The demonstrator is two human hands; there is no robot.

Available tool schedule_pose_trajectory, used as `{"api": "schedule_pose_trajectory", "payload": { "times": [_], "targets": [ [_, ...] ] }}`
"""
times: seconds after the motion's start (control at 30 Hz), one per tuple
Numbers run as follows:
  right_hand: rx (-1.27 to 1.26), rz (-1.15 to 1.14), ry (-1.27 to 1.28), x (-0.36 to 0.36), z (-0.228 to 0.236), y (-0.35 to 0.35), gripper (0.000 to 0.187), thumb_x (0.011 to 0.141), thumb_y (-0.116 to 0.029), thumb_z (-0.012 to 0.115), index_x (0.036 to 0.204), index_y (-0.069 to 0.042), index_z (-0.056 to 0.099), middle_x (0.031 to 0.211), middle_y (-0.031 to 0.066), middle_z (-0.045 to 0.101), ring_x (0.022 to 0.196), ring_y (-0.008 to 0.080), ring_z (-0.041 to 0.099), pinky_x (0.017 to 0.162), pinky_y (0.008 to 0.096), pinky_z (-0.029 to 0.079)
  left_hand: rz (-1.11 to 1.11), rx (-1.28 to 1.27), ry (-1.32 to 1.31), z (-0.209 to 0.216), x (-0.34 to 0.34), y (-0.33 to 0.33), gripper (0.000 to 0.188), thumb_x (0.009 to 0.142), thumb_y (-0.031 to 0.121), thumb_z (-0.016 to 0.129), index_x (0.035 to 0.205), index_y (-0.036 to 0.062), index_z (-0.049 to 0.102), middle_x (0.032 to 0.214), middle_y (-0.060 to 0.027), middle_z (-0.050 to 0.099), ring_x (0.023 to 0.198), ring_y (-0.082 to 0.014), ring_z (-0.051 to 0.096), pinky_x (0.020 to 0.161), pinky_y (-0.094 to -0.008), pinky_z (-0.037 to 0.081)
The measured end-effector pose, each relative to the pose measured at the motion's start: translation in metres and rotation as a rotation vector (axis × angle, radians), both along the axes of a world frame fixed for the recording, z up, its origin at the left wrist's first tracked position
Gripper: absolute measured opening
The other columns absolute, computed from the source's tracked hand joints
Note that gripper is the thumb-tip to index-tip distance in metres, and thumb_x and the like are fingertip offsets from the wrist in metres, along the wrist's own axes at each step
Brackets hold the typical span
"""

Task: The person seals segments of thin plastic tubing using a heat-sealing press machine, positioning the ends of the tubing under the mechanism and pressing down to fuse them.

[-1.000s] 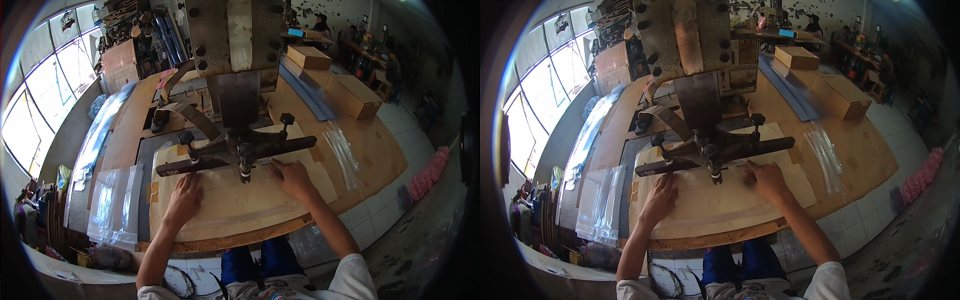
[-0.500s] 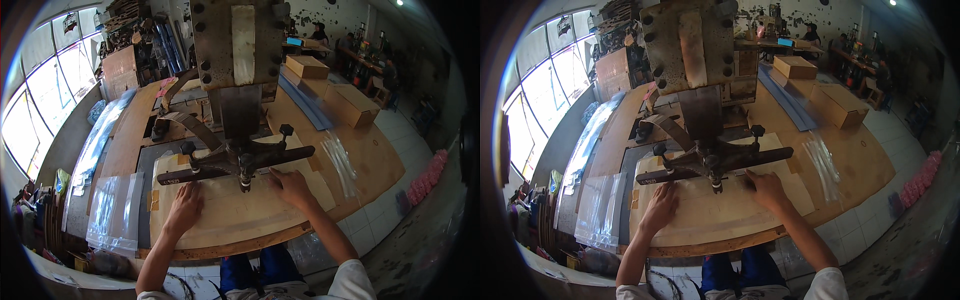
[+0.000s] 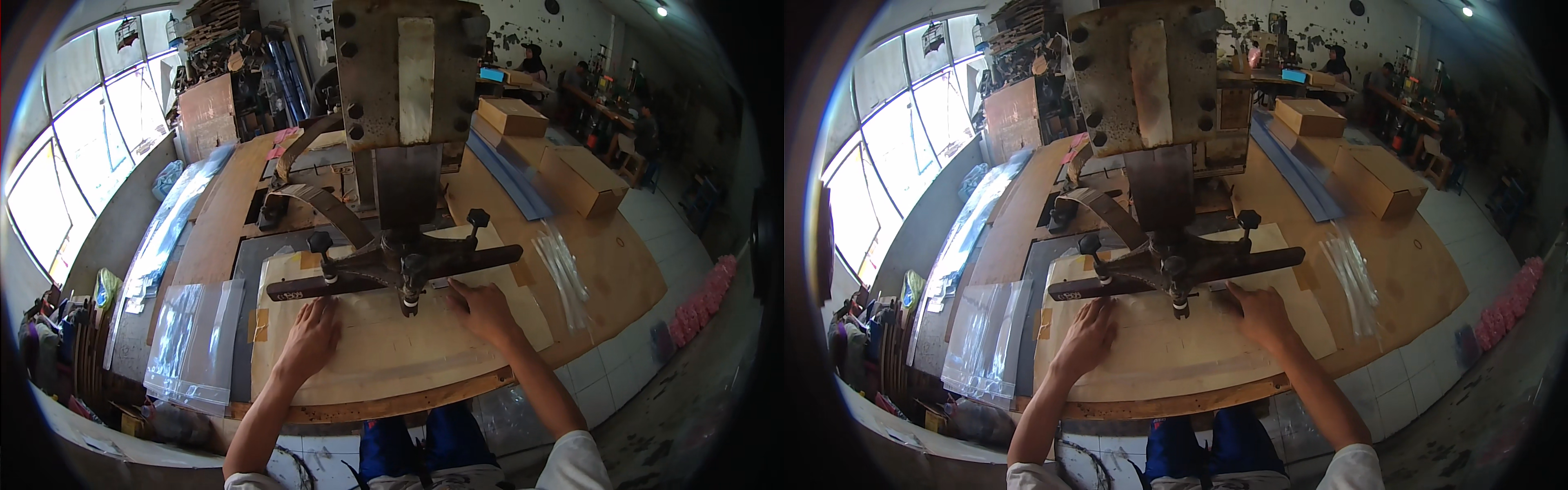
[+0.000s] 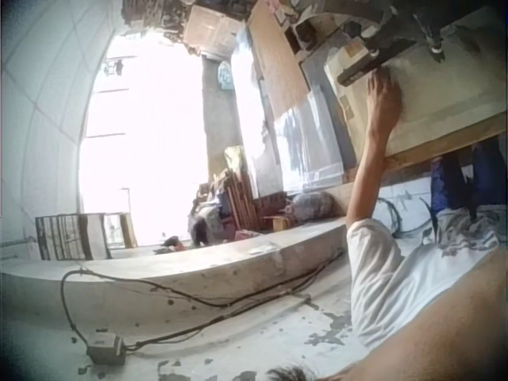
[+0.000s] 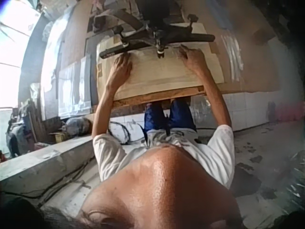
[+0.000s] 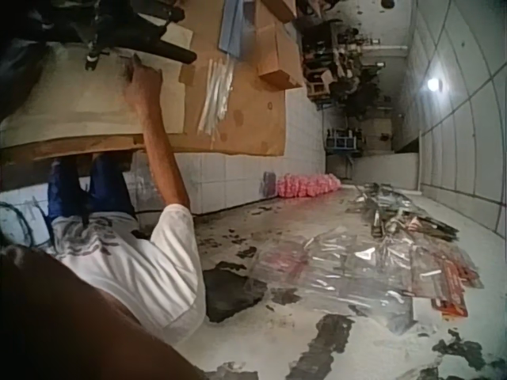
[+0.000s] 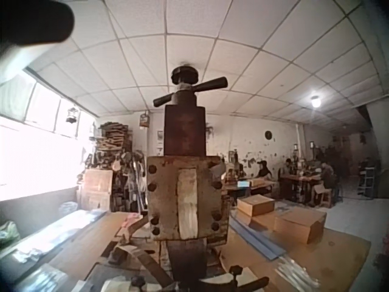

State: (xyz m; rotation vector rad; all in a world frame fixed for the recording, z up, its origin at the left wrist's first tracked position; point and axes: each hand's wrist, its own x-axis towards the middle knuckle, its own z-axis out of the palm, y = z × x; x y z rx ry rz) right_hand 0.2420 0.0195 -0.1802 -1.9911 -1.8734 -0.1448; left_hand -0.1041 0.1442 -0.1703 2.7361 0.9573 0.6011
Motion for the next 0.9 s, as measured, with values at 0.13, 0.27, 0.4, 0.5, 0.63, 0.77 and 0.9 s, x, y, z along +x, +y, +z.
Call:
{"api": "schedule_pose_trajectory", "payload": {
  "times": [0.13,0.27,0.4,0.5,0.63,0.77,0.9],
  "targets": [
    [0.020,0.007,0.040,0.001,0.001,0.000,0.043,0.099,-0.032,0.064,0.134,-0.008,0.069,0.079,0.0162,0.074,0.076,0.0364,0.071,0.085,0.0458,0.052,-0.010,-0.007,-0.008,0.003,0.000,-0.001,0.051,0.099,0.014,0.060,0.145,-0.0060,0.049,0.146,-0.0275,0.050,0.137,-0.0448,0.048,0.118,-0.0500,0.038],
    [0.067,0.022,-0.004,0.001,-0.001,-0.003,0.044,0.098,-0.033,0.064,0.134,-0.008,0.068,0.076,0.0164,0.073,0.073,0.0377,0.071,0.084,0.0471,0.053,0.004,0.016,-0.022,0.003,-0.001,-0.004,0.051,0.099,0.013,0.060,0.145,-0.0067,0.049,0.146,-0.0276,0.049,0.137,-0.0453,0.048,0.117,-0.0501,0.038],
    [-0.051,-0.016,0.030,-0.005,0.005,-0.006,0.046,0.100,-0.036,0.061,0.135,-0.007,0.068,0.083,0.0183,0.075,0.080,0.0355,0.073,0.085,0.0462,0.053,0.044,0.013,-0.028,-0.001,0.000,-0.008,0.051,0.099,0.017,0.061,0.144,-0.0032,0.050,0.140,-0.0292,0.052,0.132,-0.0461,0.050,0.116,-0.0517,0.039],
    [-0.029,-0.001,-0.011,-0.001,0.005,0.000,0.046,0.101,-0.036,0.061,0.134,-0.006,0.068,0.081,0.0188,0.074,0.078,0.0357,0.073,0.085,0.0465,0.053,0.078,-0.008,-0.019,-0.002,0.000,-0.007,0.049,0.097,0.013,0.061,0.144,0.0022,0.050,0.146,-0.0288,0.048,0.135,-0.0486,0.048,0.113,-0.0531,0.043],
    [-0.015,-0.006,0.024,-0.001,0.004,-0.001,0.044,0.101,-0.035,0.060,0.133,-0.006,0.068,0.080,0.0179,0.074,0.078,0.0352,0.072,0.084,0.0467,0.053,0.079,0.040,-0.057,-0.006,0.003,-0.007,0.047,0.098,0.016,0.059,0.142,-0.0005,0.052,0.148,-0.0322,0.046,0.139,-0.0485,0.046,0.116,-0.0526,0.039],
    [0.050,0.011,0.033,0.001,-0.001,0.003,0.043,0.101,-0.033,0.060,0.132,-0.006,0.069,0.077,0.0171,0.073,0.076,0.0349,0.072,0.085,0.0461,0.052,0.104,0.039,-0.040,-0.009,0.004,-0.004,0.050,0.100,0.018,0.058,0.144,-0.0053,0.049,0.149,-0.0324,0.048,0.141,-0.0470,0.045,0.119,-0.0510,0.038],
    [0.059,0.018,0.062,0.001,0.003,0.002,0.041,0.098,-0.029,0.064,0.129,-0.003,0.070,0.091,0.0187,0.073,0.090,0.0360,0.070,0.089,0.0471,0.051,0.105,0.069,-0.018,-0.015,0.002,-0.002,0.055,0.103,0.020,0.057,0.146,-0.0105,0.044,0.148,-0.0345,0.049,0.142,-0.0474,0.045,0.120,-0.0511,0.038]
  ]
}}
